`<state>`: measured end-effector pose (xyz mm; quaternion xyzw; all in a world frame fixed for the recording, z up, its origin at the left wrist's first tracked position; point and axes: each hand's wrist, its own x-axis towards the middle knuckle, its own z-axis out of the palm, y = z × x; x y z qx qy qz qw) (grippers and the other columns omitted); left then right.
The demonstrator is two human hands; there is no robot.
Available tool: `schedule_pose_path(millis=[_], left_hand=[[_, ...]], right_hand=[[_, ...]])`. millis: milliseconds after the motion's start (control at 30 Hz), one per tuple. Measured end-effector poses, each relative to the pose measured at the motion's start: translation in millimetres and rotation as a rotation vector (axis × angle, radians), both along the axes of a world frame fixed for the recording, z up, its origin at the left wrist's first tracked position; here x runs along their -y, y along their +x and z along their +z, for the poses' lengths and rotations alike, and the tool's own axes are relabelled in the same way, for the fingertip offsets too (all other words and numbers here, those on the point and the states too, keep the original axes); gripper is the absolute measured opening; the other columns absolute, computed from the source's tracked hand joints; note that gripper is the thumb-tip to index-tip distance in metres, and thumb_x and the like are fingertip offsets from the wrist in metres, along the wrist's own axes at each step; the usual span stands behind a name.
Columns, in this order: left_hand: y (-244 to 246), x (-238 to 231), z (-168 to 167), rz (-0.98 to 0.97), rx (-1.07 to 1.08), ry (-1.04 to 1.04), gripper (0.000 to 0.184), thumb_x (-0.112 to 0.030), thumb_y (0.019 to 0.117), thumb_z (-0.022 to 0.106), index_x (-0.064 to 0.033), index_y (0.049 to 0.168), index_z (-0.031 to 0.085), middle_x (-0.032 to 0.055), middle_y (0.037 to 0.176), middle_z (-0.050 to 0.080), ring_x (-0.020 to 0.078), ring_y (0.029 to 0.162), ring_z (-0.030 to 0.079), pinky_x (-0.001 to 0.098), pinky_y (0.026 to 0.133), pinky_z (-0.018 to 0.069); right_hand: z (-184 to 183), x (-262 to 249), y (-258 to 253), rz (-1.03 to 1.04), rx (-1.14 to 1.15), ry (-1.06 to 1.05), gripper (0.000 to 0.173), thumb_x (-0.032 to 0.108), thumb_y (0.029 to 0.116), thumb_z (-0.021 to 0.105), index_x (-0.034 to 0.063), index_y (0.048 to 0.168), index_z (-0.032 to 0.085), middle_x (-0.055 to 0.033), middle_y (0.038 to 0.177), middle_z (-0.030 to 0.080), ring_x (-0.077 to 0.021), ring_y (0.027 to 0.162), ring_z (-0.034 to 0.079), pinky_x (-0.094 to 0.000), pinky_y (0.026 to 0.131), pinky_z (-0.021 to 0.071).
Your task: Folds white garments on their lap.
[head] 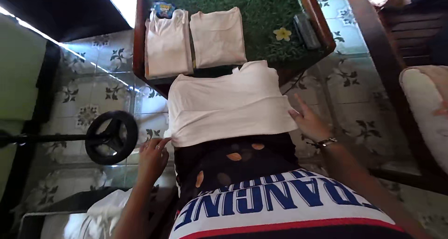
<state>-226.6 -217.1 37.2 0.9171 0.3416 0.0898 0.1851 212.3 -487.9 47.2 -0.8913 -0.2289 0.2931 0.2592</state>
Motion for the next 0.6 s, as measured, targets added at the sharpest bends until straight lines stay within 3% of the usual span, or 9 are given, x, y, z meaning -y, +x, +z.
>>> schedule_pose_path(millis=[33, 67, 167, 300, 433, 533, 600], left_hand=[[4, -1, -3, 0.03, 0.036, -0.089, 0.038, -0.002, 0.089, 0.061, -0.0048, 0.126, 0.069, 0.0245, 0.119, 0.066, 0.0447, 0.112, 0.063, 0.0661, 0.095, 0.0454], [9, -2, -4, 0.066, 0.09, -0.158, 0.04, -0.004, 0.0904, 0.059, -0.0012, 0.13, 0.065, 0.026, 0.124, 0.063, 0.0436, 0.114, 0.061, 0.0632, 0.096, 0.0469], [34, -10, -2, 0.156, 0.238, -0.289, 0.042, -0.019, 0.1014, 0.051, 0.0061, 0.135, 0.058, 0.0298, 0.131, 0.057, 0.0386, 0.12, 0.058, 0.0518, 0.1, 0.0494], [81, -26, 5, 0.193, 0.226, -0.353, 0.047, -0.035, 0.1017, 0.057, -0.0045, 0.138, 0.061, 0.0266, 0.137, 0.053, 0.0419, 0.128, 0.05, 0.0606, 0.104, 0.042], [109, -32, 2, 0.162, 0.226, -0.301, 0.027, -0.023, 0.0983, 0.065, -0.0005, 0.112, 0.069, 0.0255, 0.126, 0.057, 0.0436, 0.12, 0.053, 0.0628, 0.099, 0.0432], [112, -38, 4, 0.193, 0.271, -0.377, 0.026, -0.018, 0.1026, 0.057, 0.005, 0.112, 0.063, 0.0231, 0.113, 0.061, 0.035, 0.109, 0.059, 0.0539, 0.095, 0.0479], [112, -41, 8, 0.223, 0.287, -0.409, 0.027, -0.019, 0.1049, 0.054, 0.0056, 0.116, 0.06, 0.0211, 0.109, 0.063, 0.0293, 0.101, 0.063, 0.0486, 0.091, 0.0514]], right_hand=[[-3, -2, -2, 0.03, 0.023, -0.016, 0.064, 0.031, 0.1085, 0.05, 0.0154, 0.164, 0.022, -0.0303, 0.121, 0.063, -0.0416, 0.102, 0.064, -0.059, 0.091, 0.0492], [-5, -4, -2, 0.046, 0.048, -0.009, 0.065, 0.03, 0.1081, 0.05, 0.0124, 0.163, 0.022, -0.0298, 0.121, 0.063, -0.041, 0.104, 0.064, -0.0573, 0.093, 0.0496], [-8, -12, -2, -0.003, 0.082, 0.146, 0.067, 0.026, 0.1077, 0.05, 0.0042, 0.163, 0.018, -0.0316, 0.133, 0.057, -0.0408, 0.118, 0.06, -0.0529, 0.102, 0.0477], [-6, -38, -3, -0.23, -0.069, 0.276, 0.069, 0.027, 0.1076, 0.051, 0.0136, 0.165, 0.014, -0.0254, 0.135, 0.056, -0.0329, 0.113, 0.062, -0.0499, 0.096, 0.0516], [-14, -51, 0, -0.322, -0.077, 0.315, 0.068, 0.021, 0.1046, 0.058, 0.0162, 0.163, 0.024, -0.0213, 0.123, 0.062, -0.029, 0.1, 0.063, -0.0475, 0.087, 0.053], [-22, -53, -4, -0.331, -0.005, 0.318, 0.065, 0.016, 0.1043, 0.057, 0.015, 0.162, 0.027, -0.02, 0.115, 0.063, -0.0276, 0.096, 0.062, -0.0461, 0.088, 0.0522], [-24, -53, -6, -0.316, 0.056, 0.294, 0.063, 0.014, 0.1055, 0.053, 0.0118, 0.162, 0.026, -0.024, 0.12, 0.062, -0.0317, 0.104, 0.063, -0.0487, 0.094, 0.0507]])
